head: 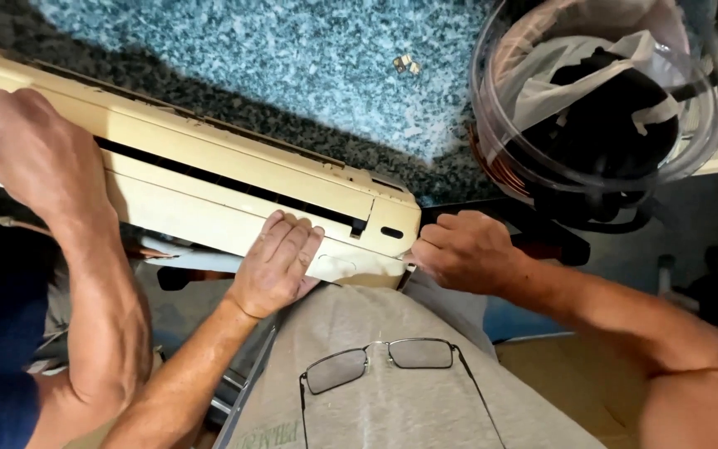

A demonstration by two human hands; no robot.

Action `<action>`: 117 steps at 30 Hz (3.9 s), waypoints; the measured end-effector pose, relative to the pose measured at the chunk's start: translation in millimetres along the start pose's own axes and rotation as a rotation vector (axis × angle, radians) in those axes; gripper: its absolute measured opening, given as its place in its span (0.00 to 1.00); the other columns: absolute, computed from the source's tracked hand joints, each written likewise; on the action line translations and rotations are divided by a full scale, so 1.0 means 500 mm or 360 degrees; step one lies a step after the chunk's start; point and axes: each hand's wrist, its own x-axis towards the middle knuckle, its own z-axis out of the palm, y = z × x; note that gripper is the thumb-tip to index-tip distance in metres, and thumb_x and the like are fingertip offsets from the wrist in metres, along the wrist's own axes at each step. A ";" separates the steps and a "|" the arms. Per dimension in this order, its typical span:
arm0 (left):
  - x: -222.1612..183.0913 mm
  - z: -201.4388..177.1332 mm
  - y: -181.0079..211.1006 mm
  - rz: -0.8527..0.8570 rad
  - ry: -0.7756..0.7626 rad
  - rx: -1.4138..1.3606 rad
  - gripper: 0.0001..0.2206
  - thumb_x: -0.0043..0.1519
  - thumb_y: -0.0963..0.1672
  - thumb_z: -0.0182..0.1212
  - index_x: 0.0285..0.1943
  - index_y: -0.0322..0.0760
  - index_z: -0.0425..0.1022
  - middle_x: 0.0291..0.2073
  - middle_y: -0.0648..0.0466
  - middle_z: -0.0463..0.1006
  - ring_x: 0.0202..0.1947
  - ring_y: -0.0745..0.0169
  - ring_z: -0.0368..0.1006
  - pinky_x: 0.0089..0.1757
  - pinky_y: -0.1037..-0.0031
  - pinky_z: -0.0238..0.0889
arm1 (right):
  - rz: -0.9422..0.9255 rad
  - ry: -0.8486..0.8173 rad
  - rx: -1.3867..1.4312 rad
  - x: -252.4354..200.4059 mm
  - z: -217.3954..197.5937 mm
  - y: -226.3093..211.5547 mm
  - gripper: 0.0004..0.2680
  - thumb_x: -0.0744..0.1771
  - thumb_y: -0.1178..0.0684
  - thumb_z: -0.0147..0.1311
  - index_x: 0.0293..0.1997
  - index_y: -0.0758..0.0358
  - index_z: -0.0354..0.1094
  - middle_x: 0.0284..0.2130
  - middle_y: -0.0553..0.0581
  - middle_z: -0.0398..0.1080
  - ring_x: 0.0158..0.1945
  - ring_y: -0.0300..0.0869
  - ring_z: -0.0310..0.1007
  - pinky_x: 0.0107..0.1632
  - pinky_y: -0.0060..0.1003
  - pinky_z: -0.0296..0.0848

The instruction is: Disassembling the outer casing of an indoor air conditioning unit using a screwdriver to pry open plastic clips.

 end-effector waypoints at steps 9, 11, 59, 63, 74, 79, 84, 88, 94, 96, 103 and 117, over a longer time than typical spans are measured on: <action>-0.065 0.050 0.004 -0.0098 -0.0124 -0.0078 0.21 0.69 0.50 0.51 0.61 0.28 0.76 0.47 0.36 0.76 0.51 0.33 0.73 0.61 0.44 0.62 | 0.0049 -0.0187 -0.0083 -0.020 -0.005 -0.019 0.07 0.67 0.50 0.48 0.30 0.54 0.66 0.23 0.50 0.59 0.23 0.44 0.62 0.23 0.39 0.61; -0.063 0.071 0.021 -0.0049 -0.0117 -0.0122 0.19 0.69 0.47 0.48 0.59 0.27 0.76 0.47 0.35 0.75 0.50 0.32 0.73 0.59 0.43 0.64 | 0.0071 -0.0306 -0.0100 -0.029 -0.023 -0.034 0.05 0.67 0.51 0.48 0.31 0.54 0.66 0.24 0.50 0.60 0.25 0.44 0.64 0.23 0.38 0.63; 0.007 0.083 0.044 -0.0075 0.0167 -0.0126 0.04 0.66 0.37 0.60 0.41 0.27 0.79 0.32 0.44 0.71 0.34 0.41 0.73 0.43 0.56 0.74 | 0.0547 -0.1003 0.0393 0.045 -0.105 0.001 0.11 0.69 0.45 0.49 0.57 0.33 0.70 0.23 0.54 0.68 0.22 0.56 0.69 0.26 0.52 0.68; 0.010 0.083 0.037 -0.0037 0.0126 -0.0013 0.05 0.67 0.38 0.60 0.43 0.27 0.80 0.33 0.44 0.73 0.36 0.43 0.73 0.46 0.56 0.74 | 0.0574 -0.1291 0.0472 0.069 -0.108 0.029 0.08 0.69 0.43 0.49 0.49 0.36 0.76 0.25 0.49 0.73 0.26 0.50 0.74 0.30 0.48 0.71; 0.038 0.056 0.044 -0.0102 0.0055 -0.0059 0.05 0.67 0.38 0.61 0.45 0.27 0.81 0.34 0.44 0.72 0.36 0.43 0.73 0.46 0.55 0.73 | 0.0559 -0.1405 0.0539 0.072 -0.113 0.058 0.08 0.70 0.43 0.49 0.49 0.36 0.77 0.24 0.46 0.72 0.23 0.44 0.71 0.26 0.43 0.68; 0.049 0.047 0.045 -0.0098 0.0023 -0.0029 0.06 0.68 0.39 0.60 0.47 0.28 0.80 0.35 0.44 0.72 0.37 0.45 0.73 0.48 0.56 0.73 | 0.0456 -0.1412 0.0443 0.079 -0.105 0.064 0.07 0.69 0.43 0.51 0.48 0.37 0.77 0.22 0.47 0.70 0.20 0.43 0.67 0.24 0.43 0.65; 0.028 0.058 0.038 -0.0106 -0.0006 -0.0025 0.06 0.68 0.39 0.59 0.47 0.28 0.80 0.34 0.44 0.72 0.37 0.43 0.73 0.46 0.55 0.72 | 0.0614 -0.1567 0.0525 0.102 -0.111 0.064 0.07 0.69 0.44 0.52 0.47 0.39 0.78 0.25 0.45 0.74 0.26 0.41 0.73 0.30 0.38 0.73; 0.022 0.065 0.034 -0.0101 -0.0013 -0.0031 0.07 0.69 0.40 0.58 0.48 0.29 0.80 0.35 0.44 0.71 0.38 0.43 0.73 0.46 0.55 0.72 | 0.0777 -0.1644 0.0606 0.102 -0.124 0.040 0.08 0.69 0.43 0.51 0.46 0.41 0.78 0.26 0.46 0.75 0.28 0.41 0.75 0.31 0.38 0.74; 0.003 0.074 0.038 -0.0094 -0.0056 -0.0034 0.07 0.69 0.40 0.58 0.49 0.30 0.79 0.35 0.46 0.71 0.37 0.46 0.71 0.44 0.56 0.73 | 0.0937 -0.1531 0.0393 0.051 -0.120 -0.051 0.10 0.68 0.49 0.48 0.52 0.46 0.75 0.30 0.49 0.76 0.29 0.44 0.77 0.32 0.41 0.77; 0.011 0.075 0.042 -0.0121 -0.0004 -0.0011 0.06 0.69 0.39 0.57 0.48 0.29 0.79 0.34 0.44 0.71 0.37 0.44 0.72 0.47 0.56 0.72 | 0.0995 -0.1395 0.0301 0.042 -0.120 -0.082 0.12 0.68 0.50 0.45 0.55 0.52 0.71 0.31 0.55 0.73 0.28 0.50 0.76 0.31 0.46 0.77; 0.001 0.074 0.046 -0.0123 -0.0020 0.0030 0.06 0.68 0.39 0.59 0.48 0.30 0.80 0.34 0.45 0.72 0.37 0.45 0.72 0.48 0.55 0.72 | 0.1084 -0.1042 0.0107 -0.024 -0.064 -0.156 0.10 0.67 0.52 0.45 0.51 0.54 0.69 0.29 0.53 0.66 0.26 0.48 0.71 0.26 0.46 0.73; -0.039 0.102 0.021 -0.0107 -0.0071 -0.0033 0.06 0.67 0.39 0.61 0.49 0.28 0.80 0.32 0.47 0.69 0.38 0.42 0.72 0.46 0.55 0.70 | 0.1066 -0.0310 -0.0371 -0.072 0.023 -0.221 0.12 0.66 0.52 0.43 0.50 0.58 0.71 0.27 0.53 0.61 0.20 0.47 0.66 0.23 0.39 0.70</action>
